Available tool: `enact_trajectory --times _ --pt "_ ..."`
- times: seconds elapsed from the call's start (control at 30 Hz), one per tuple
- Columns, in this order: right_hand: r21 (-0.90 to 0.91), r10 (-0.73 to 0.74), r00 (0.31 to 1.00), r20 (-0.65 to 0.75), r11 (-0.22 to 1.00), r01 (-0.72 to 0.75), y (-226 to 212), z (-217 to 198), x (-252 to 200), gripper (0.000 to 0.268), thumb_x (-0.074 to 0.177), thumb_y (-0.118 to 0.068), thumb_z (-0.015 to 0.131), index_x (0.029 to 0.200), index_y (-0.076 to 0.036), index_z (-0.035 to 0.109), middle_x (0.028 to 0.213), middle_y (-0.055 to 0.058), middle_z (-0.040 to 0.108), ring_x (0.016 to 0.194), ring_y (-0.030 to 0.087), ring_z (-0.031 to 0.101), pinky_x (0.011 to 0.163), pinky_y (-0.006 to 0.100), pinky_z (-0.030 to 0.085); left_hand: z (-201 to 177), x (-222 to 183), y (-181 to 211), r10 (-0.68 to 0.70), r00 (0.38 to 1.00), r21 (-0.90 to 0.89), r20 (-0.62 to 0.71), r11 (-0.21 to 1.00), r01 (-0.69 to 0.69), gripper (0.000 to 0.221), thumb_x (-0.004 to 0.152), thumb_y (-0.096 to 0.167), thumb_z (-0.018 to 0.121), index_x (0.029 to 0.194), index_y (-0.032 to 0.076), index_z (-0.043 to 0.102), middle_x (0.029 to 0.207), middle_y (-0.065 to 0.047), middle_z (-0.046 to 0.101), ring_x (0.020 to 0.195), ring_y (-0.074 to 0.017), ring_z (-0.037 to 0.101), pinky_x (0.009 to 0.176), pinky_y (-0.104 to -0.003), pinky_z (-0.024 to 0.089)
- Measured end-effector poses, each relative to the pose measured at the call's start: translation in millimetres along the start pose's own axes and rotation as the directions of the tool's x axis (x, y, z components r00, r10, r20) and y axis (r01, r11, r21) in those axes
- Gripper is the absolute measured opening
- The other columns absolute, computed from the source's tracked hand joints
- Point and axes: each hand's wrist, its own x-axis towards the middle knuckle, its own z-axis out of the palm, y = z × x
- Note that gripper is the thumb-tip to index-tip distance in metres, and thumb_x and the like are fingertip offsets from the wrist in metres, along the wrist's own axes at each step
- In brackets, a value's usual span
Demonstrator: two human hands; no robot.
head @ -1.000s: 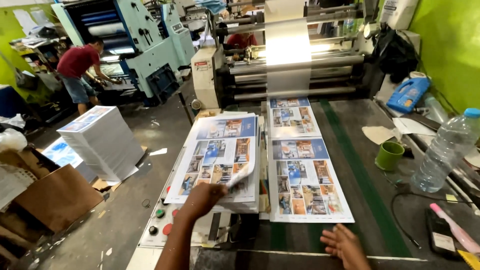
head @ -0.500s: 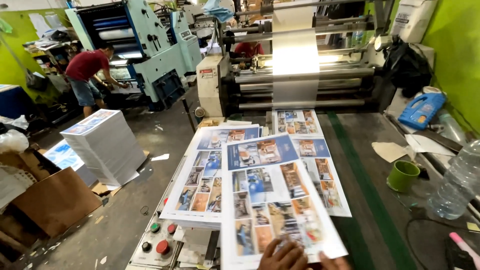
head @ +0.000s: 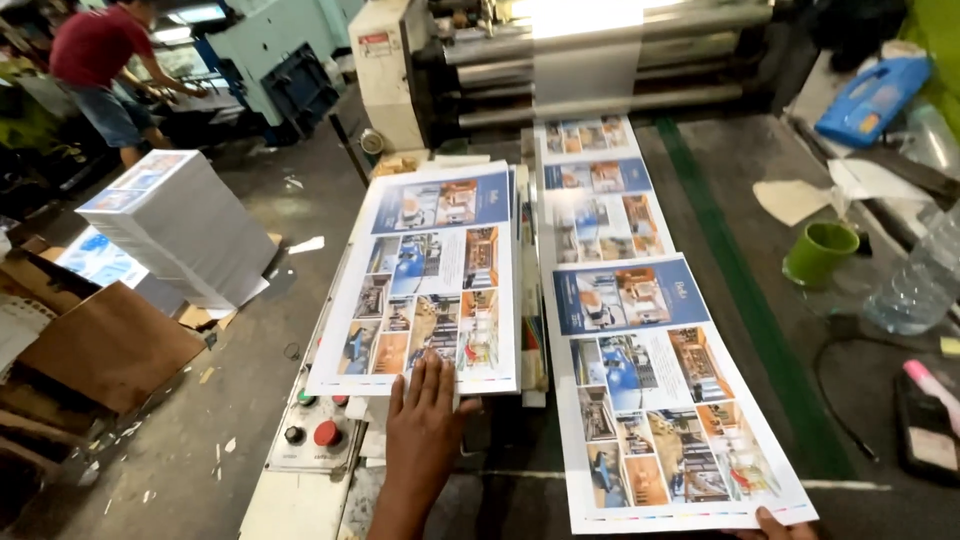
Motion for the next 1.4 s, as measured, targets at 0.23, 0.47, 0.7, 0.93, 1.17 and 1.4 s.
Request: enact_trajectory --times 0.23,0.47,0.7,0.93,1.17,1.4 --pt "-0.114 0.042 0.995 -0.093 0.992 -0.053 -40.1 65.0 -27.2 0.072 0.096 -0.003 0.043 0.163 -0.023 0.024 0.137 0.019 0.061 0.108 0.035 0.069 0.079 0.052 0.063 -28.9 18.6 -3.0 -0.046 0.997 -0.149 0.058 0.987 0.054 0.03 0.096 0.027 0.065 0.116 0.005 0.07 0.121 -0.018 0.073 0.116 -0.0316 0.069 0.097 -0.046 0.052" --pt "-0.218 0.171 0.948 -0.27 0.948 -0.233 -84.1 133.2 -32.2 0.051 0.106 -0.01 0.046 0.156 -0.01 0.037 0.123 0.026 0.07 0.099 0.038 0.073 0.066 0.048 0.058 -39.2 27.2 6.9 -0.078 0.997 -0.227 -0.012 0.971 0.073 0.006 0.09 0.008 0.067 0.096 0.005 0.069 0.1 -0.013 0.078 0.088 -0.0286 0.078 0.069 -0.04 0.061" --pt "-0.173 0.058 0.975 -0.215 0.98 -0.096 -127.5 192.5 -28.0 0.042 0.105 -0.016 0.049 0.146 -0.003 0.047 0.123 0.024 0.068 0.094 0.034 0.072 0.063 0.043 0.055 -42.8 24.7 12.3 -0.122 0.992 -0.218 -0.036 0.97 0.111 0.007 0.09 0.007 0.067 0.096 0.008 0.07 0.103 -0.012 0.079 0.086 -0.0294 0.077 0.068 -0.041 0.061" --pt "-0.157 0.204 0.966 -0.16 0.961 -0.229 -117.3 193.9 -24.7 0.058 0.102 -0.022 0.058 0.155 -0.011 0.038 0.121 0.024 0.073 0.098 0.034 0.074 0.07 0.045 0.06 -63.0 18.4 37.3 -0.05 0.959 -0.307 -0.28 0.951 -0.04 0.017 0.09 0.005 0.069 0.107 0.002 0.071 0.105 -0.016 0.076 0.088 -0.0332 0.076 0.071 -0.041 0.061" --pt "-0.24 0.092 0.941 0.327 0.971 -0.011 -96.2 263.5 -72.5 0.056 0.092 -0.026 0.068 0.144 -0.012 0.054 0.116 0.013 0.077 0.092 0.021 0.075 0.065 0.037 0.063 -4.6 -19.9 123.3 0.256 0.909 -0.469 -0.329 0.791 -0.392 0.021 0.09 0.013 0.075 0.107 0.001 0.074 0.113 -0.018 0.073 0.106 -0.0335 0.074 0.089 -0.044 0.06" --pt "0.064 0.037 0.977 0.209 0.997 -0.051 -87.3 230.6 -60.4 0.046 0.095 -0.02 0.065 0.136 0.0 0.06 0.103 0.02 0.076 0.079 0.028 0.073 0.057 0.041 0.061 -35.4 -9.1 140.4 0.383 0.879 -0.436 -0.286 0.764 -0.475 0.032 0.089 0.027 0.077 0.108 0.002 0.071 0.116 -0.018 0.072 0.112 -0.0371 0.07 0.091 -0.051 0.054"
